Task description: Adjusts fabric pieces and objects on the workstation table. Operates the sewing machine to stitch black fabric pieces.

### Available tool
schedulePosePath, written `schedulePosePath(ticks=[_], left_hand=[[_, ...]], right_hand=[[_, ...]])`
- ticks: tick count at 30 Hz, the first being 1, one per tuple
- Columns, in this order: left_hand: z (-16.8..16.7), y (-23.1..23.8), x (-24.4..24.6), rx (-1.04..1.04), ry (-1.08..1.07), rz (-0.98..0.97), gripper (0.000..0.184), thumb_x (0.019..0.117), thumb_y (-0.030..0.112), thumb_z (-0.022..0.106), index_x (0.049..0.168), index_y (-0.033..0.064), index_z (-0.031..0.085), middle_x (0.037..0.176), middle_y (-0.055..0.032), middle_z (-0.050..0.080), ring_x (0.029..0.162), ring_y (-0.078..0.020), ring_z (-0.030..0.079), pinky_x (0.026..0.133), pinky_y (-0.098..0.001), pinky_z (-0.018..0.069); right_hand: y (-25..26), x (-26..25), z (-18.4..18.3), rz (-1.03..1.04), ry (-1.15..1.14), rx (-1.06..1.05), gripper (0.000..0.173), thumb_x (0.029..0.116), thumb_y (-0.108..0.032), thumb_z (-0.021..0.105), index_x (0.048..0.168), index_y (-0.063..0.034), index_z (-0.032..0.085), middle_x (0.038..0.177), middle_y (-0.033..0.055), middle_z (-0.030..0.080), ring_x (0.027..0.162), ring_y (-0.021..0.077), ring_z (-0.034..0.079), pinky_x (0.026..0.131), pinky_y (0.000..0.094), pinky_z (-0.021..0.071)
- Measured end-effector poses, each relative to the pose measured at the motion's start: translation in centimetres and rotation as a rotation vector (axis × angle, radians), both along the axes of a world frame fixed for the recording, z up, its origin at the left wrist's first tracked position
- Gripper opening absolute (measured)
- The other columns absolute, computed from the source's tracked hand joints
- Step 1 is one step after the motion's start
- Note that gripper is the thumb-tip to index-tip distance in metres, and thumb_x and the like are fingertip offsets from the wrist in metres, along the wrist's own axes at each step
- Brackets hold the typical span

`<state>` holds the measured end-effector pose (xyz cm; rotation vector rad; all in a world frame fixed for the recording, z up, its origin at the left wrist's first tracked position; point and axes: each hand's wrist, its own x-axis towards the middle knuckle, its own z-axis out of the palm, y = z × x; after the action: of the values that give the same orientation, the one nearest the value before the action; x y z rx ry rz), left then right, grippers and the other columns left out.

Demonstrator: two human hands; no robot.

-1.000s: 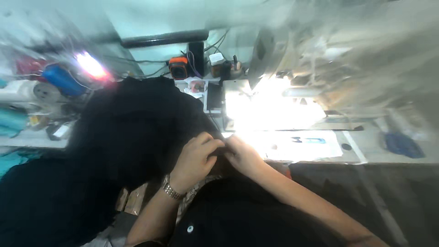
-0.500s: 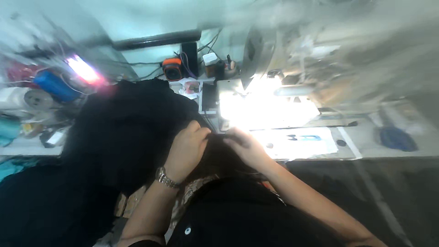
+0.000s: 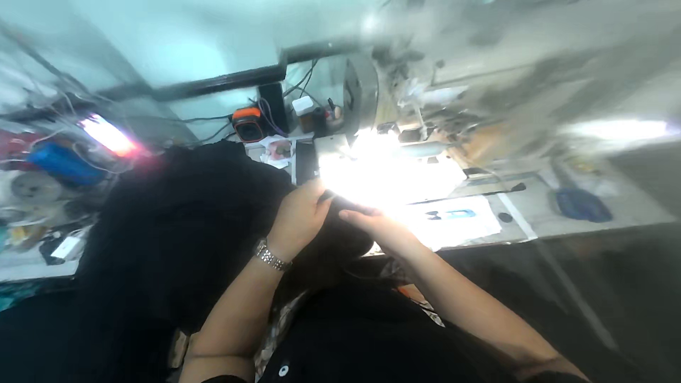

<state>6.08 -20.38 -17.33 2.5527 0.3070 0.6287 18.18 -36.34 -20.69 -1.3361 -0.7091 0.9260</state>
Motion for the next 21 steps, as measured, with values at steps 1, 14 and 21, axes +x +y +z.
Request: schedulePosePath(ticks=[1,14,21], left_hand=[[-0.1,0.1,0.1,0.013,-0.004,-0.004,0.010,0.1012,0.016,0.063,0.105,0.0097,0.070,0.094,-0.0027,0.070,0.086,-0.0127,0.069,0.077,-0.0351,0.0601],[4.8,-0.4,-4.8,-0.303,-0.196,-0.216,0.017,0.0946,0.019,0.068,0.104,0.0058,0.068,0.095,0.0007,0.070,0.084,-0.0048,0.067,0.072,-0.0241,0.0587],[5.5,-1.5,-4.4,-0.155,0.075,-0.096,0.081,0.0858,0.025,0.081,0.155,0.0197,0.040,0.129,-0.0022,0.066,0.099,-0.0111,0.070,0.081,-0.0358,0.0625]], right_hand=[[0.0,0.1,-0.1,-0.003,-0.007,0.005,0.018,0.0988,-0.019,0.069,0.113,-0.0099,0.075,0.099,0.0029,0.076,0.091,0.0105,0.072,0.086,0.0292,0.0601],[-0.8,0.4,1.2,-0.230,-0.621,0.047,0.017,0.0965,-0.006,0.066,0.108,-0.0092,0.078,0.096,-0.0022,0.078,0.086,-0.0023,0.071,0.081,0.0193,0.0590],[1.8,-1.9,6.4,-0.161,-1.016,0.430,0.027,0.0833,0.004,0.065,0.105,-0.0066,0.078,0.107,0.0079,0.072,0.105,0.0148,0.067,0.091,0.0282,0.0564]])
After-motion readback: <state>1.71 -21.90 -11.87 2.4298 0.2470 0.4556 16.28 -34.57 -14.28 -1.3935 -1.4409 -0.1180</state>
